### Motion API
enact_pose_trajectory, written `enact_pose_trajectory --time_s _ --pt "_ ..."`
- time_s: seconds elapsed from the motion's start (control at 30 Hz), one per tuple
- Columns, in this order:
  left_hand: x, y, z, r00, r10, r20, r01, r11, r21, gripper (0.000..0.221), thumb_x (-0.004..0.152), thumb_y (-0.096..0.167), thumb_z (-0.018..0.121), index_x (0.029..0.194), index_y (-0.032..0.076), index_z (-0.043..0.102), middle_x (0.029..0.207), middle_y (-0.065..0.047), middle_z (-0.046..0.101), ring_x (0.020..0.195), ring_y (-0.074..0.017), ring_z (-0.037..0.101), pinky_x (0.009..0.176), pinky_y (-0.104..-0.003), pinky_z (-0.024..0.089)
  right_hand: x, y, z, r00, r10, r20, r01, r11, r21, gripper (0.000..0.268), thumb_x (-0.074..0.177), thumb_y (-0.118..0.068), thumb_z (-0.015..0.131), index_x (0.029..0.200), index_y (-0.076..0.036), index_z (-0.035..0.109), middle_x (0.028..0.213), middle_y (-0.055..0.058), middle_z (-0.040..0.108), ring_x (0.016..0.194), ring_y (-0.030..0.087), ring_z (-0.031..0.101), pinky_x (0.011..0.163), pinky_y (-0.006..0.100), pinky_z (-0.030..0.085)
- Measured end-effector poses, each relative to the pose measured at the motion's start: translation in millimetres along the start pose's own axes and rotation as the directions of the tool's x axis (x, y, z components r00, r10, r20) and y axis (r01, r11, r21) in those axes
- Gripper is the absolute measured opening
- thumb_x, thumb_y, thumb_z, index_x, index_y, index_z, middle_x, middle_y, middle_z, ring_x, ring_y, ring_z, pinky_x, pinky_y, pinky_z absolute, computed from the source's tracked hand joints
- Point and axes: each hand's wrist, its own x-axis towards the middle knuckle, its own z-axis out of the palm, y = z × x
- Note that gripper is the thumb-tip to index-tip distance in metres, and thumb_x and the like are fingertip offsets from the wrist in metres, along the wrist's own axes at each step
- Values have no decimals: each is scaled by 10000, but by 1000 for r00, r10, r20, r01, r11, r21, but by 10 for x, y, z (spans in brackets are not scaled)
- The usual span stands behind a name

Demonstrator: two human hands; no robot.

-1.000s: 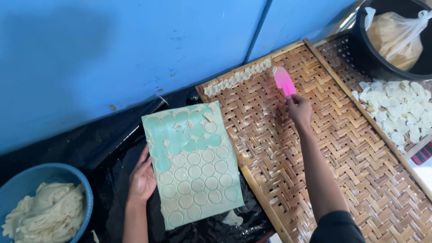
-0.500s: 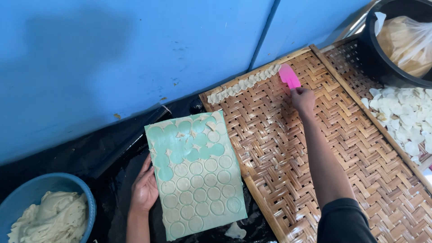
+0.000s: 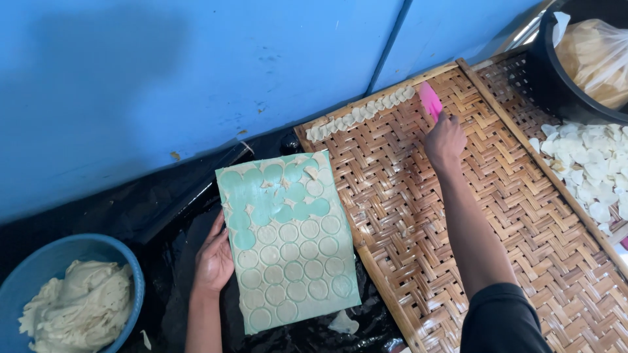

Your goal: Stamping circular pieces from a flat sheet of dough and arranging them on a woven drying tray.

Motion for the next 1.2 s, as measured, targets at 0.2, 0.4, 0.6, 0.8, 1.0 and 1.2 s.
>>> enact_pose_trajectory --time_s 0.2,0.4,0.6,0.8,1.0,1.2 --pt "-20 24 78 999 13 30 -14 1000 24 611 1019 94 441 1618 64 323 1515 -89 541 1355 -202 544 1134 -379 408 -590 42 -137 990 -82 -114 105 972 208 215 986 -133 662 1134 6 733 941 229 709 816 404 714 701 509 551" --pt "-32 12 56 998 19 53 -19 1000 -3 608 1023 85 447 1619 65 331 1517 -85 543 1366 -194 540 1147 -371 406 -1966 -370 -621 972 -23 235 -109 840 532 326 996 -263 643 1198 -19 718 789 153 742 633 242 716 569 393 543" --pt "4 -25 -67 996 24 90 -23 1000 -22 611 1028 69 450 1626 63 327 1509 -101 547 1343 -204 556 1143 -371 413 -2685 -734 -640 972 -190 136 95 855 510 327 937 -208 686 1167 19 734 921 211 739 758 348 722 717 429 566" --pt "-27 -14 -6 997 24 75 -22 1000 -21 611 1020 65 447 1620 63 333 1508 -96 550 1338 -199 559 1134 -366 419 -2702 -939 -709 967 -220 129 135 872 471 304 922 -192 660 1149 -5 737 940 225 717 791 408 710 721 502 558" --pt "-40 2 16 996 18 91 -18 1000 -5 618 1021 75 458 1626 62 330 1499 -103 556 1323 -205 567 1119 -366 431 -2653 -1183 -1037 947 -189 260 64 903 424 312 971 -240 611 1162 -21 724 909 221 701 758 417 698 690 518 549" --pt "-71 28 75 993 15 113 -14 1000 -10 624 1022 91 467 1629 67 324 1493 -101 564 1311 -203 578 1103 -363 444 -2606 -1070 -771 928 -229 293 94 907 410 290 965 -246 628 1107 -27 753 916 227 710 779 427 705 722 519 549"
